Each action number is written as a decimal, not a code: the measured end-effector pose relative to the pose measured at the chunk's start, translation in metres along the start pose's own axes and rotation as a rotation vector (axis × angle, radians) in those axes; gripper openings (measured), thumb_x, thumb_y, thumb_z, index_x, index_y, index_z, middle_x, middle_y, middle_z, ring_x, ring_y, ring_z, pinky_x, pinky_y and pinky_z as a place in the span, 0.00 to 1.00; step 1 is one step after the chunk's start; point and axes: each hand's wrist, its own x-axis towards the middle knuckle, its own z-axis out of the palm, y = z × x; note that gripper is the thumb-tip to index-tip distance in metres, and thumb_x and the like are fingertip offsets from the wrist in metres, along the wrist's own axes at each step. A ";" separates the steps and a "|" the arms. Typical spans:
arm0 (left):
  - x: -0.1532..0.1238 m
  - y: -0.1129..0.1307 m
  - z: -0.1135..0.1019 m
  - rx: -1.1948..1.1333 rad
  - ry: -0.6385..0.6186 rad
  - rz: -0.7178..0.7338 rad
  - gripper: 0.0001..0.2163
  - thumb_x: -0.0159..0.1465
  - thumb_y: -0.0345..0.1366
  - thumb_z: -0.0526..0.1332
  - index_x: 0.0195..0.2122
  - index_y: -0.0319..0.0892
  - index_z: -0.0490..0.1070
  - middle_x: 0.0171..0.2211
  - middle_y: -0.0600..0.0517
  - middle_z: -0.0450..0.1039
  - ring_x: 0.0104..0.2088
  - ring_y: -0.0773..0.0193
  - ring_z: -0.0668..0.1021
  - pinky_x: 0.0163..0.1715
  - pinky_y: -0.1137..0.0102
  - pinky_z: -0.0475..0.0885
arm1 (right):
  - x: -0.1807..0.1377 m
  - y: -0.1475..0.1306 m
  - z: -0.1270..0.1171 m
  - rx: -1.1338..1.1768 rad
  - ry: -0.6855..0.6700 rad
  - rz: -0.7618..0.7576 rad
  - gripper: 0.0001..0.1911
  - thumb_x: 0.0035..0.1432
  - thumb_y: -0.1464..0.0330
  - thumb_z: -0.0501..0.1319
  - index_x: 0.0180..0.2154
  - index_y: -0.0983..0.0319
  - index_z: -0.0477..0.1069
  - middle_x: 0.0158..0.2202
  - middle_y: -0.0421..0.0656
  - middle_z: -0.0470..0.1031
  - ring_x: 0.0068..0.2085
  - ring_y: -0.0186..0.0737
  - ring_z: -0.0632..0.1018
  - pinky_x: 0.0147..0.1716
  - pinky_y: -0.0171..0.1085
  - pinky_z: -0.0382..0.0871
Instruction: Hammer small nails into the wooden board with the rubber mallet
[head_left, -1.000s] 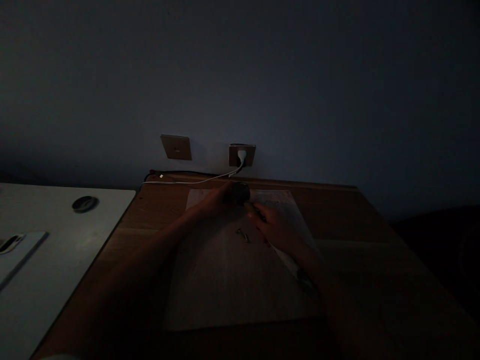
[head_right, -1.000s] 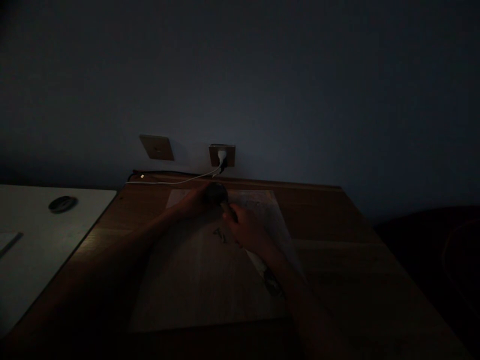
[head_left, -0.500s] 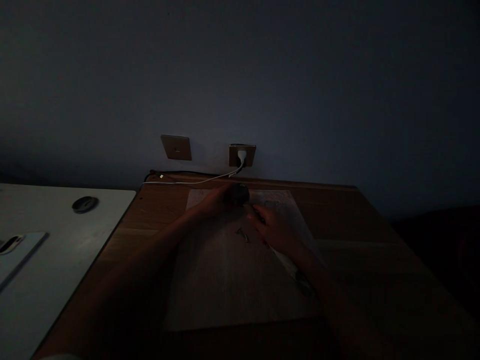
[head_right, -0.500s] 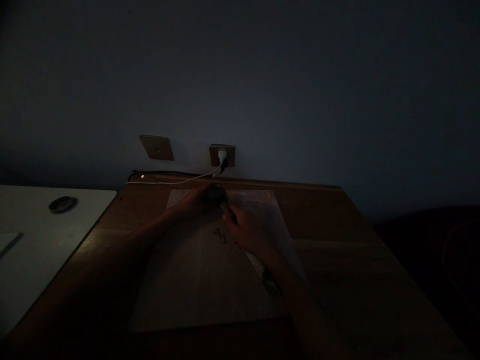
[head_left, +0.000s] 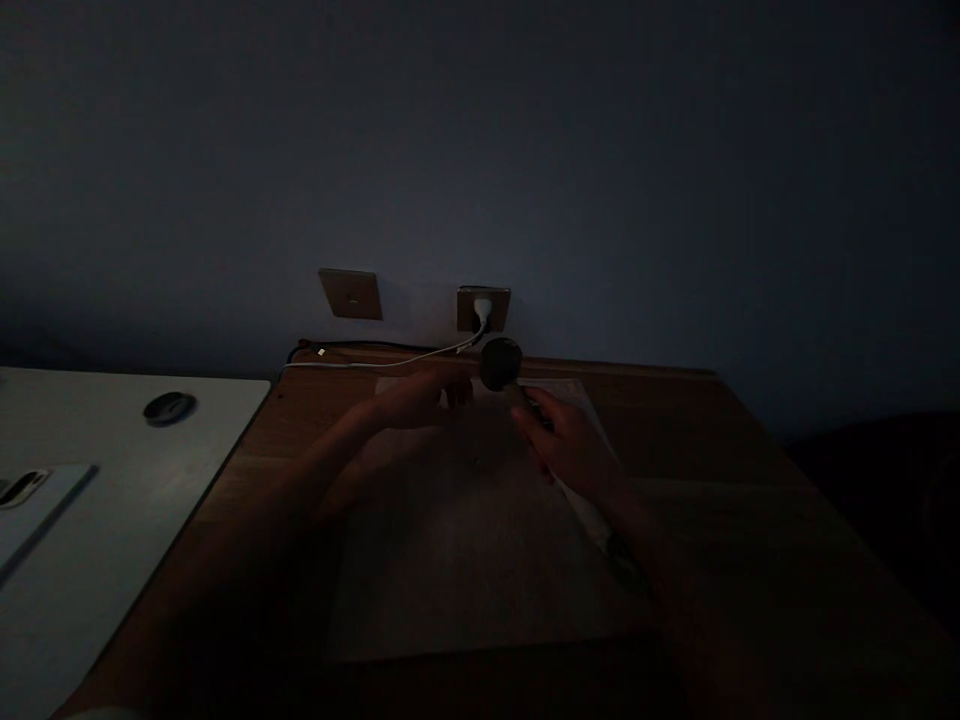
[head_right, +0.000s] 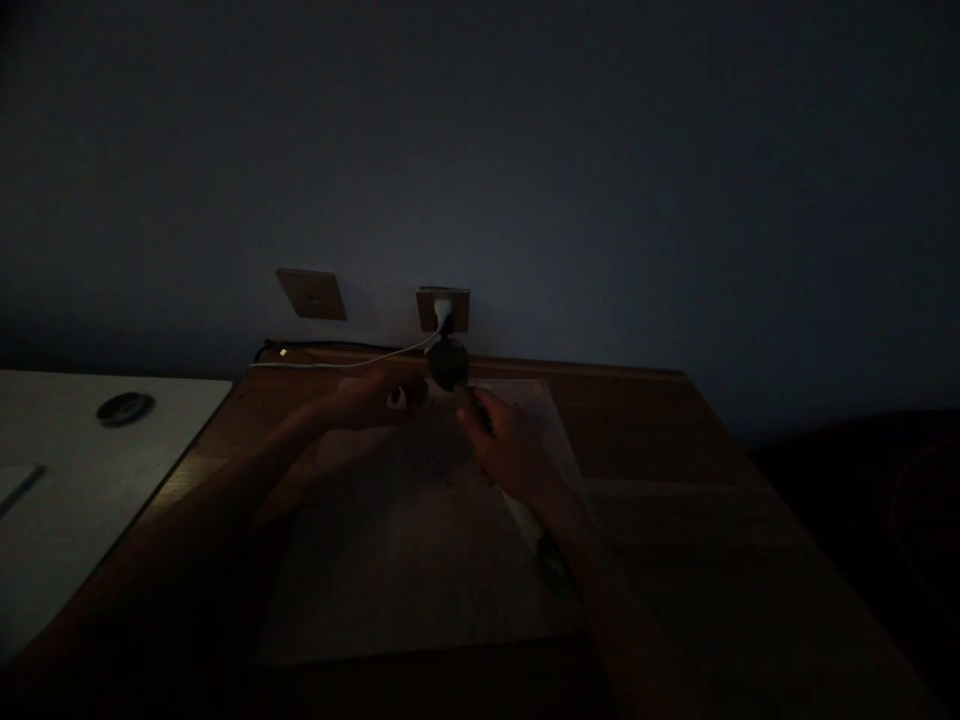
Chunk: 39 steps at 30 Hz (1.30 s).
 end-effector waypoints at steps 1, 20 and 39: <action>-0.003 0.009 -0.001 0.027 -0.099 0.019 0.10 0.57 0.29 0.64 0.41 0.41 0.74 0.37 0.51 0.78 0.35 0.63 0.79 0.34 0.72 0.71 | 0.000 0.000 -0.001 0.010 -0.007 -0.001 0.15 0.66 0.58 0.55 0.48 0.59 0.70 0.16 0.31 0.63 0.13 0.34 0.67 0.12 0.32 0.60; -0.008 0.057 0.029 0.437 -0.330 0.160 0.03 0.65 0.28 0.63 0.36 0.40 0.77 0.38 0.48 0.76 0.38 0.60 0.79 0.37 0.70 0.70 | -0.001 -0.004 -0.001 -0.046 -0.029 0.016 0.14 0.66 0.60 0.55 0.47 0.60 0.71 0.14 0.32 0.64 0.13 0.34 0.68 0.12 0.30 0.59; -0.007 0.045 0.018 0.289 -0.266 0.051 0.04 0.61 0.26 0.61 0.32 0.41 0.73 0.30 0.52 0.76 0.29 0.64 0.77 0.29 0.71 0.65 | -0.001 0.001 -0.001 -0.017 -0.044 -0.005 0.15 0.65 0.57 0.55 0.46 0.60 0.69 0.16 0.31 0.64 0.13 0.33 0.67 0.11 0.30 0.58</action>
